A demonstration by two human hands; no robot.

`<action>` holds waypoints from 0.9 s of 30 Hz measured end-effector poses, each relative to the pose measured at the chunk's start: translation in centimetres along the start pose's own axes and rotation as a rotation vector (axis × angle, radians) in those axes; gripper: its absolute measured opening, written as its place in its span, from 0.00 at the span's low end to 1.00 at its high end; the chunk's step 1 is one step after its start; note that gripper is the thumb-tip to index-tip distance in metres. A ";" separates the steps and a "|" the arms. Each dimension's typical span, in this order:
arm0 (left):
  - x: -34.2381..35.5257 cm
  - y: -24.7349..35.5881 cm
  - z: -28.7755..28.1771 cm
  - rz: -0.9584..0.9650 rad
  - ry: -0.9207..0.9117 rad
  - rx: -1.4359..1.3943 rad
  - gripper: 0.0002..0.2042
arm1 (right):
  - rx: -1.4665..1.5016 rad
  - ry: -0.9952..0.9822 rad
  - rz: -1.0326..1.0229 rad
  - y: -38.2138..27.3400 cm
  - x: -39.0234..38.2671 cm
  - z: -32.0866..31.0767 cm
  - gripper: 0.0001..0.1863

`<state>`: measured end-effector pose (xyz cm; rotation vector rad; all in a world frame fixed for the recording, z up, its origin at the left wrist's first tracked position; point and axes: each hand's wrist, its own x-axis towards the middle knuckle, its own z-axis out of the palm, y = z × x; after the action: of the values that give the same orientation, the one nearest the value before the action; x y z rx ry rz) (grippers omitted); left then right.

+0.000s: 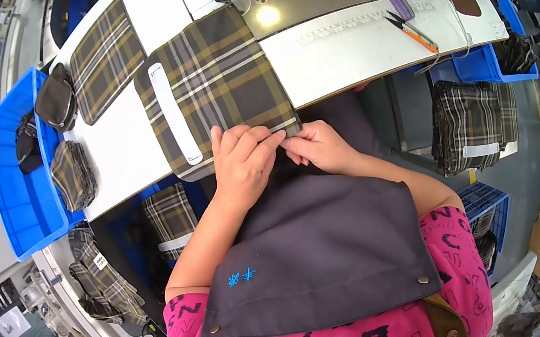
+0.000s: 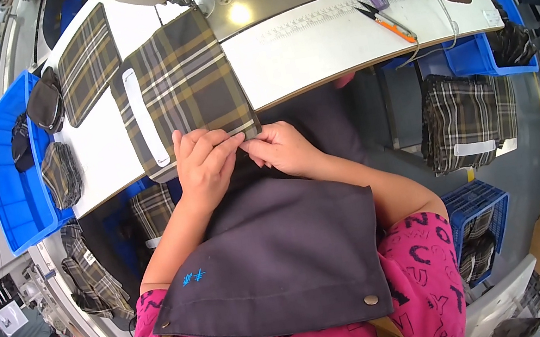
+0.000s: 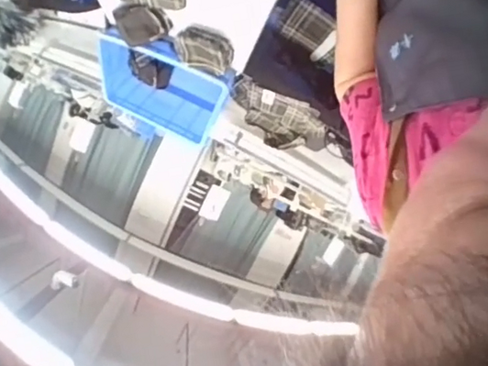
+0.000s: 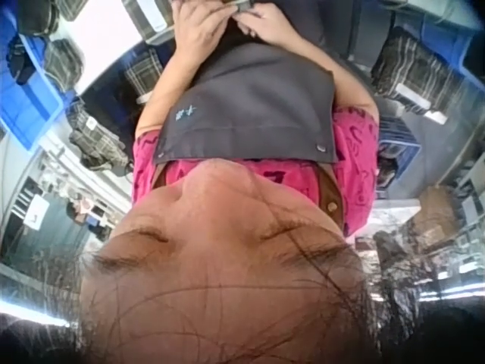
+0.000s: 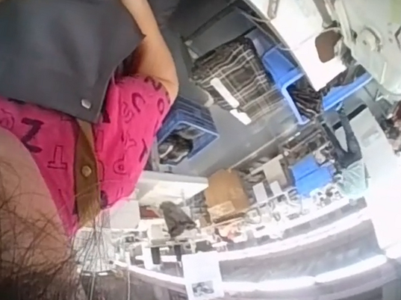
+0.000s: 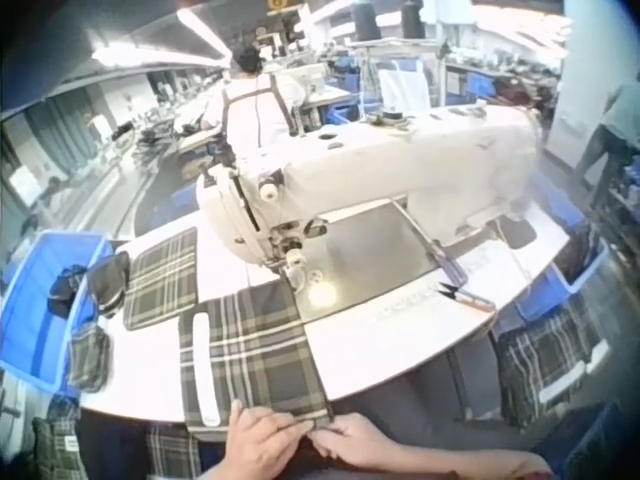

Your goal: Sewing pieces of plaid fabric together using an industrial sewing machine.

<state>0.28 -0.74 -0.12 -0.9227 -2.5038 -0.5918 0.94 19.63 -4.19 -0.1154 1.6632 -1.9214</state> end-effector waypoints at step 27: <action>1.3 -0.3 -0.6 0.031 -0.057 -0.083 0.14 | -1.404 0.183 -1.145 -5.7 -0.8 -3.2 0.12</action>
<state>-0.68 -0.64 0.93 -1.0203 -2.5274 -0.6727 -1.92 23.11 0.65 -1.7337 3.1166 -0.8008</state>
